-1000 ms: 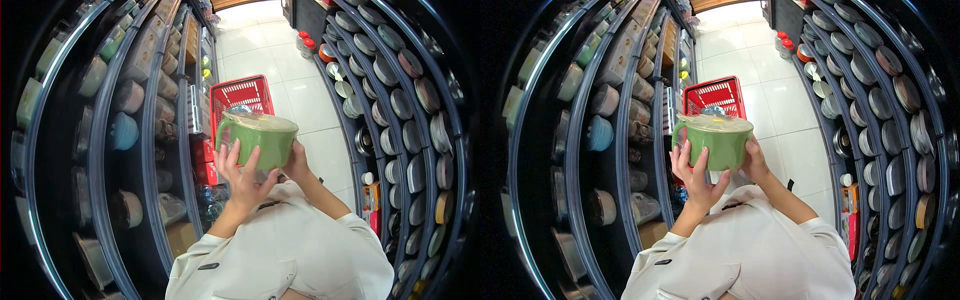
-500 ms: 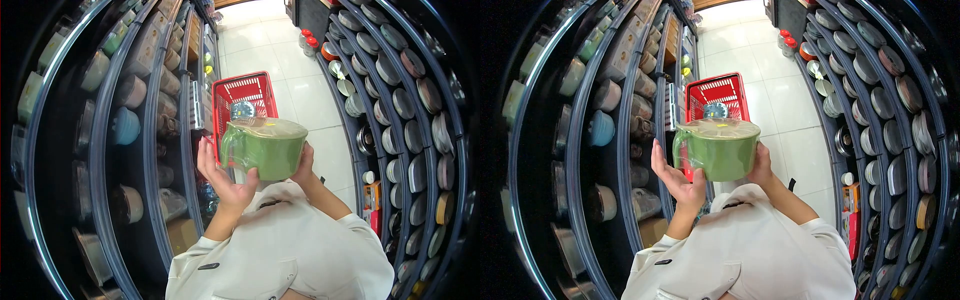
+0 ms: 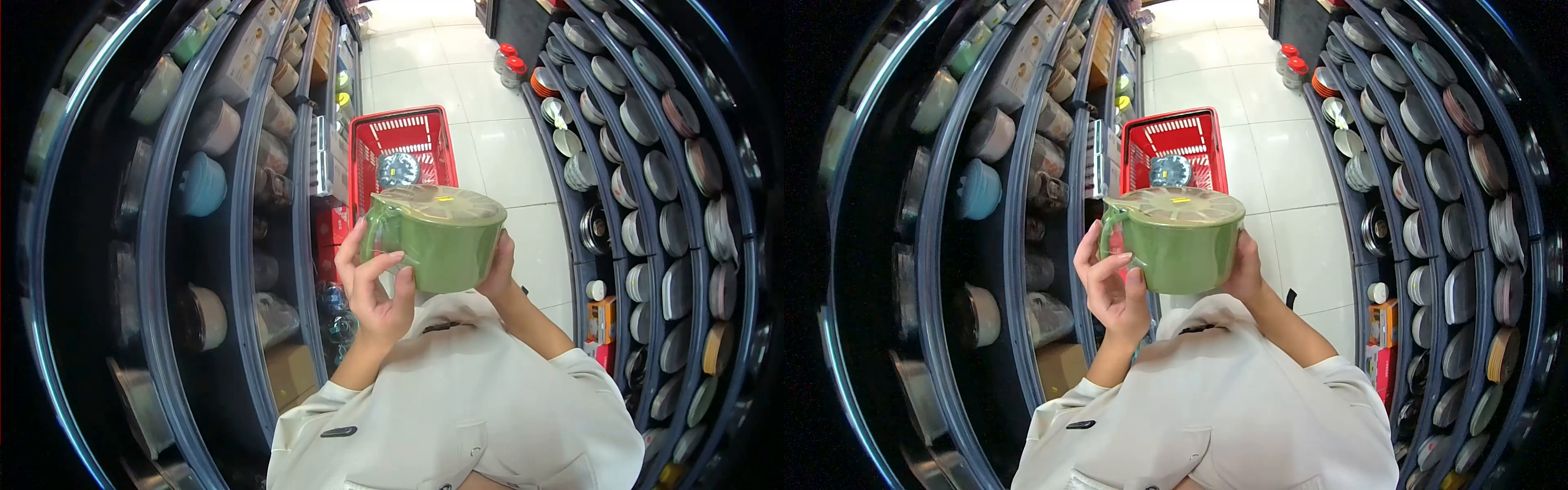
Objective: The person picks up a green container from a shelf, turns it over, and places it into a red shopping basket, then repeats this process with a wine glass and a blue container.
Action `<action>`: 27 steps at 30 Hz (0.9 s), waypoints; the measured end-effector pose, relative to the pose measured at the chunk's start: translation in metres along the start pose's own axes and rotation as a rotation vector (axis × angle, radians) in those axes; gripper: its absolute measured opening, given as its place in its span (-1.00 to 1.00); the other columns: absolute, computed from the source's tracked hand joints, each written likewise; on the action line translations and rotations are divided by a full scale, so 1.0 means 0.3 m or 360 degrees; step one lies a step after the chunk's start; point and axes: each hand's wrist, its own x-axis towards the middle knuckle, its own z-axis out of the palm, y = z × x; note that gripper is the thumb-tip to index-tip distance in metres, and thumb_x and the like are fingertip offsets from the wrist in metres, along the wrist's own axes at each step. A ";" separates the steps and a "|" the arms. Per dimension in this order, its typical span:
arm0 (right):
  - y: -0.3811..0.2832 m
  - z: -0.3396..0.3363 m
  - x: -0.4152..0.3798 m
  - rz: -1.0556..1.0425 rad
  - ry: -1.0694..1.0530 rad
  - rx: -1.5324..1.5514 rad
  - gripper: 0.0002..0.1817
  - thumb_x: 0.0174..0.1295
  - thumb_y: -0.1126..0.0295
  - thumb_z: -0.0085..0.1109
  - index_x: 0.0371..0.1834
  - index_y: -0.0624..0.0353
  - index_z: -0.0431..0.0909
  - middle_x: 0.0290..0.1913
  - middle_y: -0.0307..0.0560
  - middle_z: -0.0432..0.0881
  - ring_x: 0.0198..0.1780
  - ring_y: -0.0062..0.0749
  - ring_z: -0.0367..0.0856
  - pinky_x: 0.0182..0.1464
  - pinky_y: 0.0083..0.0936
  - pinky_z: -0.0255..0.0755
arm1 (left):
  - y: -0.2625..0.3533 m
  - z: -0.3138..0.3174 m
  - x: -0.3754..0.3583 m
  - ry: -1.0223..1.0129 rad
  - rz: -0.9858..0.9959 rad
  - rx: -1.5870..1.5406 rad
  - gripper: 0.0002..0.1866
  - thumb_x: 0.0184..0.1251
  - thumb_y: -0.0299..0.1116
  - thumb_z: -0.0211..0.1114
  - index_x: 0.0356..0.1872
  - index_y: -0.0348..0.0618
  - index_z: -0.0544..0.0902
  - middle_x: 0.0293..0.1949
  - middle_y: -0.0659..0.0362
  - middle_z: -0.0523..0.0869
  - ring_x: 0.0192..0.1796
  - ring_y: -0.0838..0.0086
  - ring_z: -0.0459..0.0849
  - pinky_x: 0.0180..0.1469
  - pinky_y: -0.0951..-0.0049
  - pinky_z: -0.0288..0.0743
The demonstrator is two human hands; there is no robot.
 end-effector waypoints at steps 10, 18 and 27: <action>0.091 0.028 0.084 0.0181 0.0058 0.0207 -0.24 0.38 -0.26 -0.40 0.32 0.16 0.33 0.21 -0.02 0.50 0.16 -0.31 0.54 0.13 -0.32 0.52 | -0.006 -0.101 -0.010 0.0059 0.0008 0.0184 -0.85 0.23 -0.44 0.35 -0.21 -0.16 0.62 0.27 -0.16 0.29 0.37 -0.12 0.28 0.40 -0.11 0.15; 0.185 0.077 0.181 0.0686 -0.0295 0.0253 -0.22 0.35 -0.25 -0.22 0.44 0.11 0.18 0.34 -0.05 0.38 0.29 -0.32 0.42 0.30 -0.32 0.35 | 0.006 -0.232 -0.058 0.0145 -0.0199 0.0696 -0.91 0.37 -0.39 0.22 -0.29 -0.17 0.55 0.23 -0.09 0.28 0.44 -0.10 0.18 0.44 -0.05 0.04; 0.284 0.136 0.233 0.0837 -0.0391 0.0348 -0.25 0.34 -0.22 -0.16 0.40 0.11 0.22 0.31 -0.08 0.41 0.30 -0.34 0.40 0.33 -0.33 0.30 | -0.002 -0.295 -0.093 0.0444 -0.0486 0.0593 -0.89 0.25 -0.44 0.33 -0.29 -0.20 0.57 0.16 -0.05 0.30 0.36 -0.04 0.27 0.37 0.02 0.17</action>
